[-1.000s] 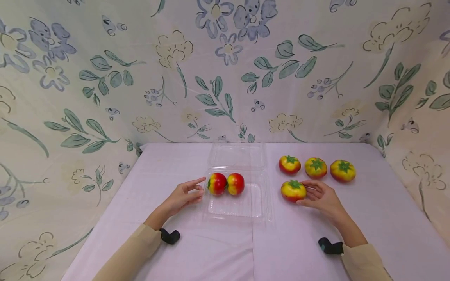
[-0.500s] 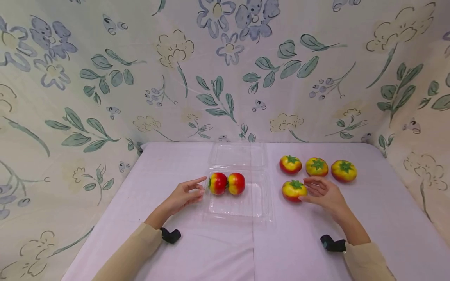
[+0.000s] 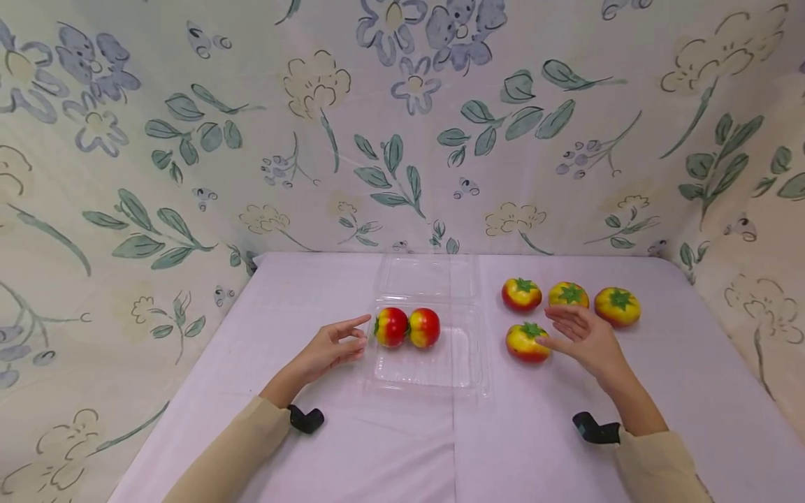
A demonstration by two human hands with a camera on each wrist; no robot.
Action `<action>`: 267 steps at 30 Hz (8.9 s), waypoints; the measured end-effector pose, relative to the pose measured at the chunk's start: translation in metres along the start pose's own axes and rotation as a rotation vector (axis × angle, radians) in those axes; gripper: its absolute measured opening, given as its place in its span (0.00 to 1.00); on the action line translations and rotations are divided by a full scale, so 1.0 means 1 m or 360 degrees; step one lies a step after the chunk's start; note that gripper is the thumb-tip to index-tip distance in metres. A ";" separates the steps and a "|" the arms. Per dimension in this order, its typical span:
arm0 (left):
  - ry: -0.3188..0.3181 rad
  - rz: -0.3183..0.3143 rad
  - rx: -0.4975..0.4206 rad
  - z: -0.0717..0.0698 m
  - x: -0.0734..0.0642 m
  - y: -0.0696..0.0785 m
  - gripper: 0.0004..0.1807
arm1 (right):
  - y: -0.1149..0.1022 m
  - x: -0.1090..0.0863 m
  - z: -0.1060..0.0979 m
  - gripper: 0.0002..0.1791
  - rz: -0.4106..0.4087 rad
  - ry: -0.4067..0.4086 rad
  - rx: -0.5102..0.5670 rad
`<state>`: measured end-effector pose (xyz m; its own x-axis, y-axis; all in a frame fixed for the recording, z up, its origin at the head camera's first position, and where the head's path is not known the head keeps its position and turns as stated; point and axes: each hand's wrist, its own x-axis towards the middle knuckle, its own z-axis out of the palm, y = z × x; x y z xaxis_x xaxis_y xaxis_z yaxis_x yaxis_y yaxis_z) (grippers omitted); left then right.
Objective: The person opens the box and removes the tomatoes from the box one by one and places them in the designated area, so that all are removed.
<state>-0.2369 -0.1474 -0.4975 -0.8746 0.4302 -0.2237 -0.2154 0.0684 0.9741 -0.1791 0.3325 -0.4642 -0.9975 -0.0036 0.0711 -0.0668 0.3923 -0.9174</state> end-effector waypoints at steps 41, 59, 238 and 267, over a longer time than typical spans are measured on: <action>0.0009 -0.0018 -0.0027 0.000 0.002 -0.003 0.32 | -0.057 -0.001 0.081 0.31 -0.0059 -0.0145 -0.0001; 0.0025 -0.0017 -0.0016 0.001 0.000 -0.002 0.31 | -0.068 0.012 0.116 0.32 -0.0130 -0.0171 0.0093; 0.0052 -0.0004 0.0061 0.001 0.001 -0.002 0.31 | -0.056 0.028 0.113 0.40 0.0028 -0.0296 0.0078; 0.0057 -0.0010 0.0077 0.001 0.003 -0.004 0.32 | -0.045 0.015 0.072 0.46 0.0185 -0.0105 0.0061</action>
<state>-0.2387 -0.1456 -0.5018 -0.8885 0.3973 -0.2297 -0.2002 0.1150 0.9730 -0.1926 0.2490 -0.4504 -0.9979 -0.0213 -0.0614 0.0497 0.3584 -0.9323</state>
